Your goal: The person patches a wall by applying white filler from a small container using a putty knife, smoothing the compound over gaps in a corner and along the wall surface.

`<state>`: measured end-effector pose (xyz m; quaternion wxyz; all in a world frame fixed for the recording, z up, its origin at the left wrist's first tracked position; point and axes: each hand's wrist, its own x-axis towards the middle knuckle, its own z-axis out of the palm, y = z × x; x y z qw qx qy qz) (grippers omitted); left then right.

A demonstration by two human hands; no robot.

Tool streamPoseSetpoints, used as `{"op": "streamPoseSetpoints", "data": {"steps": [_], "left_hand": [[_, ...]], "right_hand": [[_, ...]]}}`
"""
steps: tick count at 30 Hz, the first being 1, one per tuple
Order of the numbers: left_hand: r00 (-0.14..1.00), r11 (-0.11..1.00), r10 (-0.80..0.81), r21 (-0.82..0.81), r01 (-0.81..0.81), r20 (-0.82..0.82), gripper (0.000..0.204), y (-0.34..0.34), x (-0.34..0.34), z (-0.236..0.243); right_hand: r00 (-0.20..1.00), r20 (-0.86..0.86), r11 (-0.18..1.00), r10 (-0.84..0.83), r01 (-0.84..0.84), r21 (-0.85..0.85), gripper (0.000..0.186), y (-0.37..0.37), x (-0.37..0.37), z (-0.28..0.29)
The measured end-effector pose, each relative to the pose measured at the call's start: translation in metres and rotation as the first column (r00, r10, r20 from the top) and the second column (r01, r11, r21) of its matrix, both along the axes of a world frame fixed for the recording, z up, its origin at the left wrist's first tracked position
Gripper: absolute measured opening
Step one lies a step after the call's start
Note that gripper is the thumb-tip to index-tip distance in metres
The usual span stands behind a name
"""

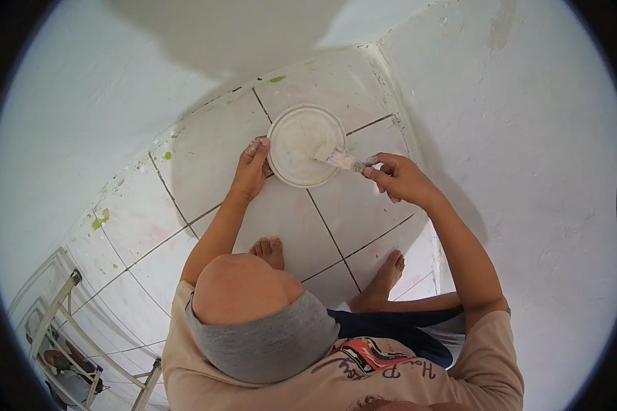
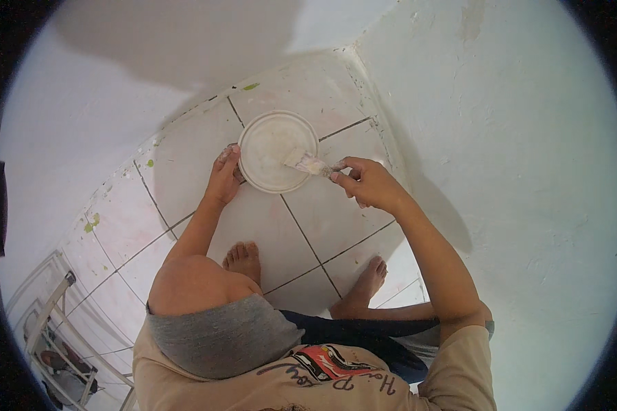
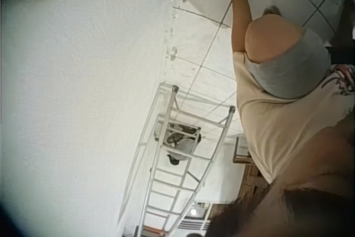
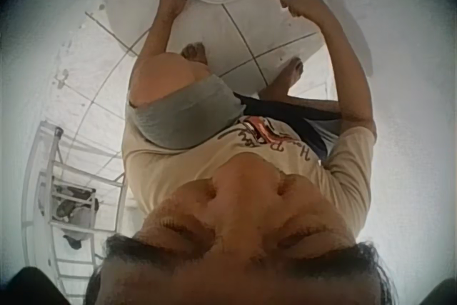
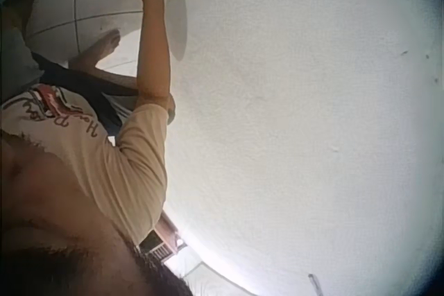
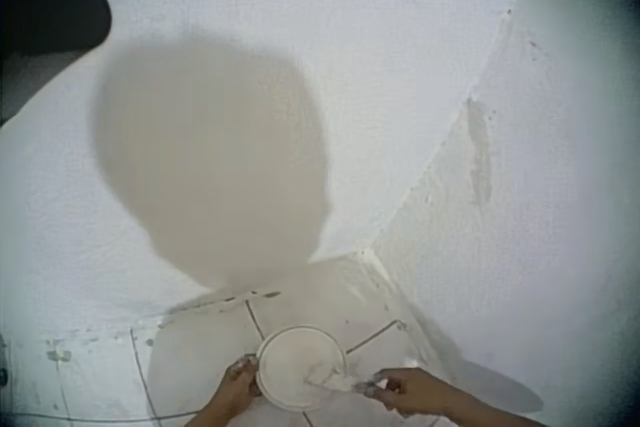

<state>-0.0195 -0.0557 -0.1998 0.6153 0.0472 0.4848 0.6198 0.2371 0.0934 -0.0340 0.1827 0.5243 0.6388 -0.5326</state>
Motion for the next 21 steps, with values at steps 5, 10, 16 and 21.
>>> {"op": "streamPoseSetpoints", "data": {"steps": [5,10,16,21], "left_hand": [[0.999,1.000,-0.020,0.005,0.020,-0.025,0.030,-0.004,-0.002,-0.007],[1.000,1.000,0.008,0.016,-0.008,0.001,0.028,0.001,0.000,-0.002],[1.000,0.999,0.008,0.038,-0.009,0.007,0.026,0.000,-0.001,-0.011],[1.000,0.998,0.016,0.060,-0.017,0.008,0.026,0.001,0.000,-0.007]], "right_hand": [[1.000,-0.002,1.000,-0.005,0.005,0.001,0.037,-0.002,-0.003,-0.001],[1.000,0.016,1.000,-0.001,0.001,-0.014,0.038,0.002,-0.007,0.006],[1.000,0.000,1.000,-0.027,0.027,-0.002,0.039,0.001,-0.004,0.000],[0.998,-0.023,0.998,-0.050,0.049,-0.039,0.040,0.000,-0.002,-0.006]]}}
